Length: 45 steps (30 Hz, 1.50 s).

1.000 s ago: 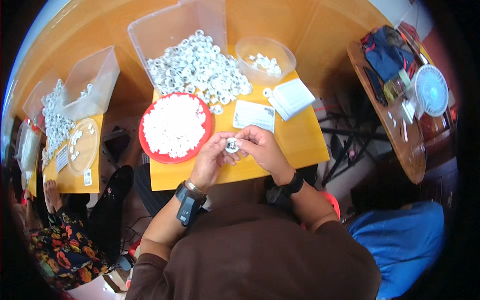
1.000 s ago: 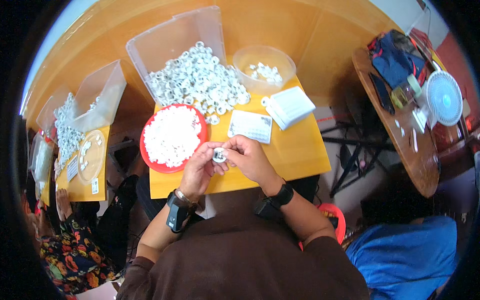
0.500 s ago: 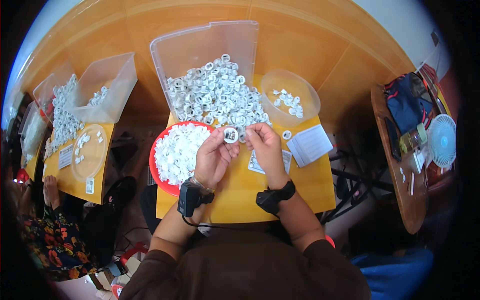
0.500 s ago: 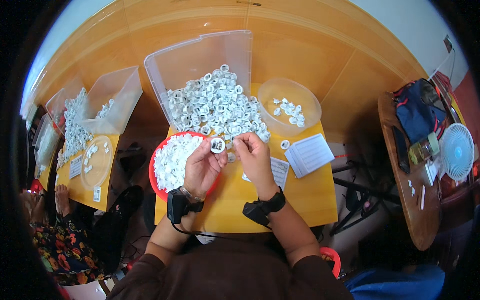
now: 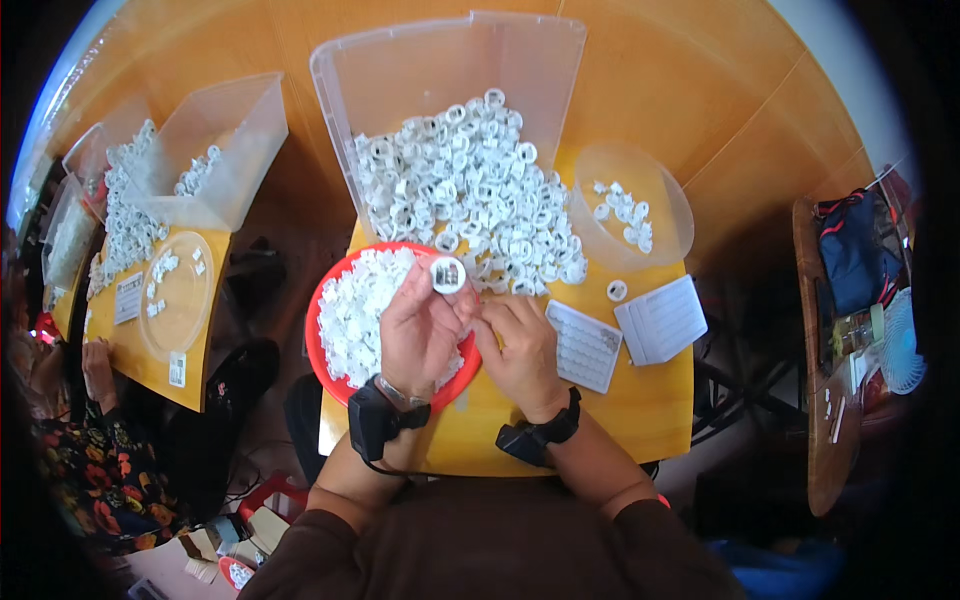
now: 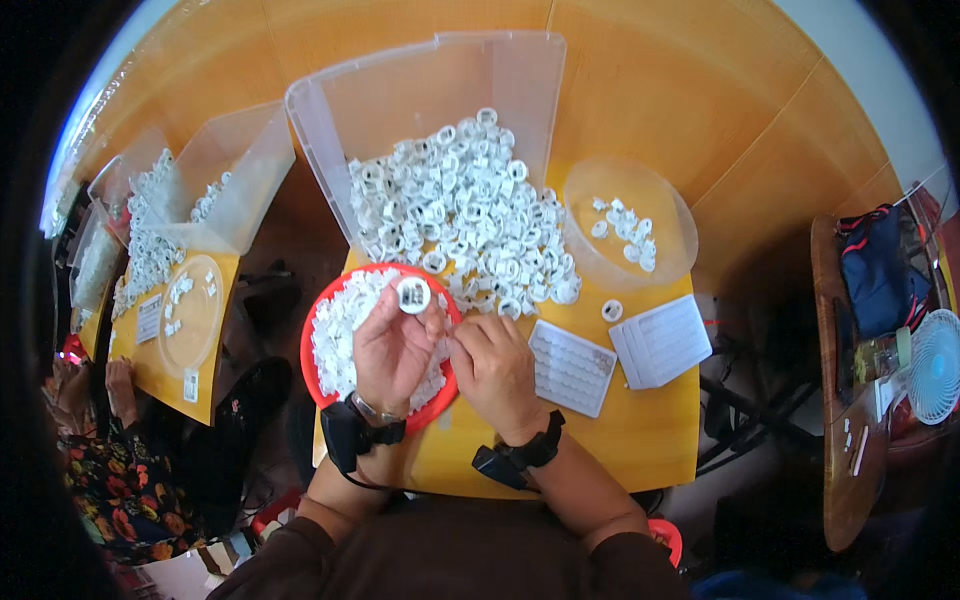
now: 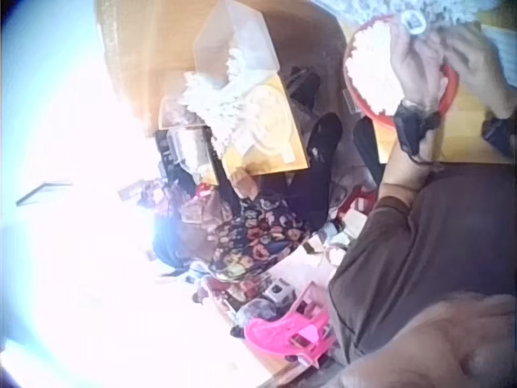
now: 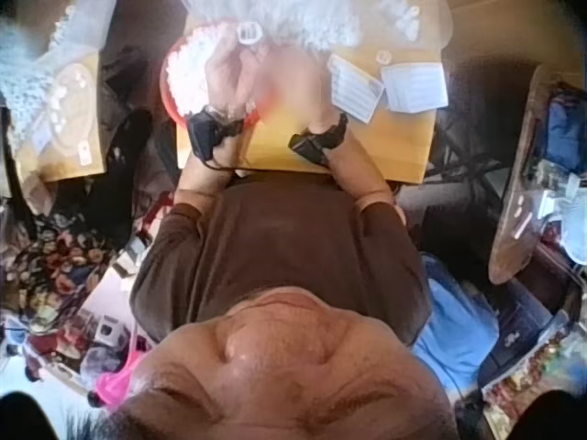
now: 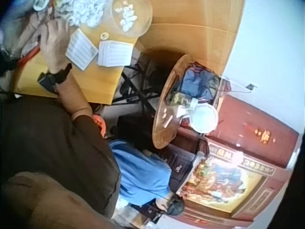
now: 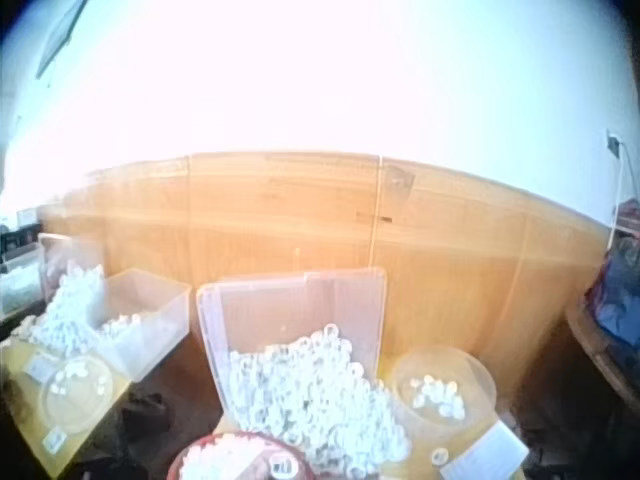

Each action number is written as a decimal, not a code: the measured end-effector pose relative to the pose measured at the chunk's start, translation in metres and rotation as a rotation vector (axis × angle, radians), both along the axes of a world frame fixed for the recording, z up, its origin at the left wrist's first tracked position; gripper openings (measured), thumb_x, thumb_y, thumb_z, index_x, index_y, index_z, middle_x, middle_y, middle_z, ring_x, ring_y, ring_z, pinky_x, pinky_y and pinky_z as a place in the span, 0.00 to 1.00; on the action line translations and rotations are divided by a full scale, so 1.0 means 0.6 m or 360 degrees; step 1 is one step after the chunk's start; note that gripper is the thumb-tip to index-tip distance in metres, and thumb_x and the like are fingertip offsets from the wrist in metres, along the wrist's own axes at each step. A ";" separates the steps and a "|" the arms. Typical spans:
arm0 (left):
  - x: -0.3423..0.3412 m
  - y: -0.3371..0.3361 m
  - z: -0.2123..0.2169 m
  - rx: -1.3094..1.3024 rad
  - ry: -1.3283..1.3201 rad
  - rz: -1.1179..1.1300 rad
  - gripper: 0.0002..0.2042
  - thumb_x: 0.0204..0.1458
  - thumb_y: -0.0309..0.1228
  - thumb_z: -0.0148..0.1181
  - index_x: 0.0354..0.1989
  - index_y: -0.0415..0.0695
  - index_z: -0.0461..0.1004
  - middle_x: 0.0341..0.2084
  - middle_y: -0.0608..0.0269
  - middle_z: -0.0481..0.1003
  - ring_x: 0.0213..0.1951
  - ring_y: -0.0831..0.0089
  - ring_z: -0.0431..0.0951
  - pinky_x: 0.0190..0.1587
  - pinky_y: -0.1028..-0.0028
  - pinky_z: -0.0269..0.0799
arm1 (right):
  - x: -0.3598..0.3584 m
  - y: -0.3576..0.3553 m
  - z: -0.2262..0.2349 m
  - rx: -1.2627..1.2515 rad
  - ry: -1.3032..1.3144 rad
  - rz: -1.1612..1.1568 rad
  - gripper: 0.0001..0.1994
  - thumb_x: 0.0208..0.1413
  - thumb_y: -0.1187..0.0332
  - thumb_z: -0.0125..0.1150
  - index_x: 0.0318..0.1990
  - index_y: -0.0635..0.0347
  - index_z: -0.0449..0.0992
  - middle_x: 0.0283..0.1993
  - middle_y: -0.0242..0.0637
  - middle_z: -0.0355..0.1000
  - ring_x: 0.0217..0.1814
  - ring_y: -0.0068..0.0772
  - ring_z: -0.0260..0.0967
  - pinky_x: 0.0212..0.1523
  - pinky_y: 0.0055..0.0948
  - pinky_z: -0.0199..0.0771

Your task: The recorder is assembling small white plastic components by inserting small black pieces into them.

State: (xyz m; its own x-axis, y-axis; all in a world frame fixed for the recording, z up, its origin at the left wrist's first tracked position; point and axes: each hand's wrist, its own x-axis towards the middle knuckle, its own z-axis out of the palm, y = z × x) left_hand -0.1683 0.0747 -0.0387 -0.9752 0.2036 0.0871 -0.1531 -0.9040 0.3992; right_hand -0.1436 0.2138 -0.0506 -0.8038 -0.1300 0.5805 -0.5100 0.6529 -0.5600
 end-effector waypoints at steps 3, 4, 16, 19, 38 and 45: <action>-0.008 -0.007 0.000 -0.0024 -0.0030 0.0068 0.13 0.59 0.35 0.50 0.45 0.38 0.67 0.32 0.56 0.72 0.33 0.67 0.73 0.38 0.71 0.70 | -0.003 0.005 0.003 -0.0010 0.0030 0.0004 0.05 0.47 0.76 0.61 0.33 0.61 0.76 0.34 0.37 0.70 0.36 0.42 0.67 0.37 0.36 0.69; -0.013 -0.010 0.008 -0.0014 -0.0078 0.0118 0.13 0.59 0.35 0.50 0.45 0.38 0.67 0.31 0.56 0.72 0.32 0.66 0.73 0.38 0.70 0.70 | -0.007 0.004 0.003 -0.0012 -0.0003 0.0005 0.05 0.47 0.76 0.61 0.33 0.61 0.76 0.34 0.37 0.70 0.36 0.42 0.67 0.37 0.36 0.69; -0.011 -0.012 -0.007 -0.0053 -0.0102 0.0119 0.13 0.60 0.35 0.46 0.46 0.38 0.67 0.32 0.56 0.73 0.31 0.67 0.72 0.35 0.71 0.69 | 0.003 -0.010 -0.009 0.0294 -0.0092 0.0252 0.11 0.42 0.70 0.65 0.35 0.60 0.76 0.40 0.39 0.67 0.49 0.42 0.61 0.50 0.39 0.64; -0.008 -0.010 -0.007 -0.0037 -0.0109 0.0099 0.13 0.60 0.35 0.47 0.46 0.39 0.67 0.32 0.57 0.73 0.31 0.68 0.73 0.36 0.71 0.69 | 0.008 -0.015 -0.003 0.0334 -0.0103 0.0313 0.11 0.41 0.69 0.65 0.34 0.61 0.76 0.39 0.38 0.67 0.49 0.41 0.61 0.51 0.39 0.63; -0.009 -0.001 -0.010 -0.0143 -0.0132 0.0064 0.13 0.61 0.36 0.46 0.45 0.40 0.67 0.30 0.57 0.72 0.30 0.68 0.72 0.34 0.71 0.69 | 0.004 -0.017 -0.027 0.0340 -0.0010 0.0315 0.05 0.42 0.74 0.58 0.30 0.60 0.73 0.35 0.36 0.67 0.44 0.38 0.62 0.49 0.36 0.64; -0.009 -0.009 -0.014 -0.0079 -0.0239 0.0136 0.13 0.61 0.37 0.47 0.46 0.40 0.67 0.32 0.55 0.74 0.32 0.67 0.75 0.35 0.71 0.70 | -0.001 -0.003 -0.016 0.0000 -0.0049 0.0202 0.04 0.47 0.75 0.60 0.30 0.60 0.71 0.31 0.39 0.68 0.40 0.43 0.65 0.44 0.38 0.66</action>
